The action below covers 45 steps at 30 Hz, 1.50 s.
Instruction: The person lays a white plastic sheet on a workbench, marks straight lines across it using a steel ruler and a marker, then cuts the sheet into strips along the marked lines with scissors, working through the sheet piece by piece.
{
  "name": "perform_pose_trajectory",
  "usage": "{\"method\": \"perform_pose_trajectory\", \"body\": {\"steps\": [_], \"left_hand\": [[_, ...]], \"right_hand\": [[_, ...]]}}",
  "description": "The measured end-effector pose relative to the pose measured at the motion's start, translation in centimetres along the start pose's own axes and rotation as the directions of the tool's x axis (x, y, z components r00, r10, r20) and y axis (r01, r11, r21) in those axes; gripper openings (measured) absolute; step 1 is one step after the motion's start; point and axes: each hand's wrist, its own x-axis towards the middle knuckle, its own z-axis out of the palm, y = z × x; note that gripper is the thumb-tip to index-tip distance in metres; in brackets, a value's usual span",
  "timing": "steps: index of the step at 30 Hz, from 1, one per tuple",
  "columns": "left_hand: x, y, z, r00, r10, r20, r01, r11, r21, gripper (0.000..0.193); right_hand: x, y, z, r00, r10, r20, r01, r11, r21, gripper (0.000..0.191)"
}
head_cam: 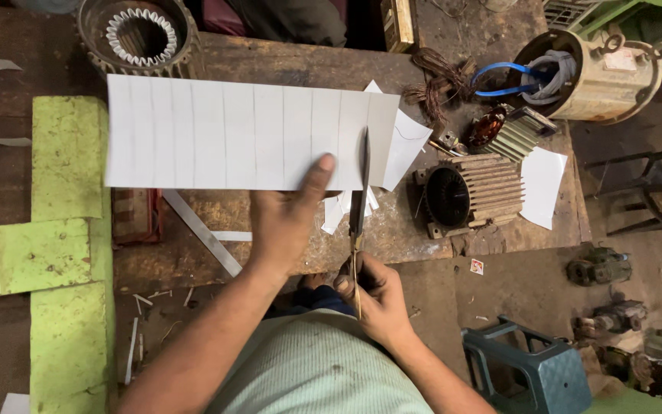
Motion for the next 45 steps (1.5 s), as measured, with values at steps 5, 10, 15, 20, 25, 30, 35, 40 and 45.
{"method": "perform_pose_trajectory", "body": {"steps": [5, 10, 15, 20, 25, 30, 35, 40, 45], "left_hand": [[0.3, 0.2, -1.4, 0.984, 0.174, -0.025, -0.171, 0.981, 0.089, 0.045], [-0.6, 0.2, -1.4, 0.988, 0.152, 0.008, -0.151, 0.968, 0.199, 0.046], [-0.6, 0.2, -1.5, 0.987, 0.160, 0.012, -0.160, 0.974, 0.159, 0.050], [-0.5, -0.1, -1.8, 0.988, 0.155, 0.020, -0.156, 0.964, 0.216, 0.049], [-0.7, -0.8, -1.3, 0.994, 0.107, 0.036, -0.112, 0.974, 0.199, 0.046], [-0.2, -0.9, -1.3, 0.991, 0.132, 0.015, -0.131, 0.961, 0.244, 0.044], [0.6, -0.3, -1.3, 0.994, 0.097, -0.045, -0.092, 0.991, 0.098, 0.043], [1.2, 0.0, -0.5, 0.970, 0.225, -0.095, -0.217, 0.972, 0.094, 0.044], [1.3, 0.1, 0.2, 0.949, 0.296, -0.106, -0.285, 0.952, 0.109, 0.044]], "right_hand": [[0.0, -0.6, 0.0, 1.000, -0.029, 0.013, 0.029, 1.000, 0.006, 0.031], [0.3, -0.9, -0.1, 0.997, -0.070, 0.012, 0.069, 0.997, 0.033, 0.030], [0.1, -0.5, -0.2, 0.999, -0.014, -0.044, 0.013, 1.000, -0.025, 0.033], [0.4, -0.8, 0.0, 0.997, -0.030, -0.071, 0.026, 0.998, -0.062, 0.032], [1.3, -1.8, -0.3, 0.998, -0.002, -0.063, 0.004, 1.000, 0.031, 0.030], [1.5, -1.0, -0.3, 0.986, 0.074, -0.151, -0.086, 0.994, -0.071, 0.042], [0.6, -0.6, -0.4, 1.000, -0.019, 0.007, 0.019, 1.000, 0.002, 0.052], [-0.1, -0.9, -0.1, 0.985, -0.023, 0.172, 0.025, 1.000, -0.010, 0.055], [-0.1, -0.9, 0.2, 0.987, 0.017, 0.163, -0.015, 1.000, -0.014, 0.050]]}}
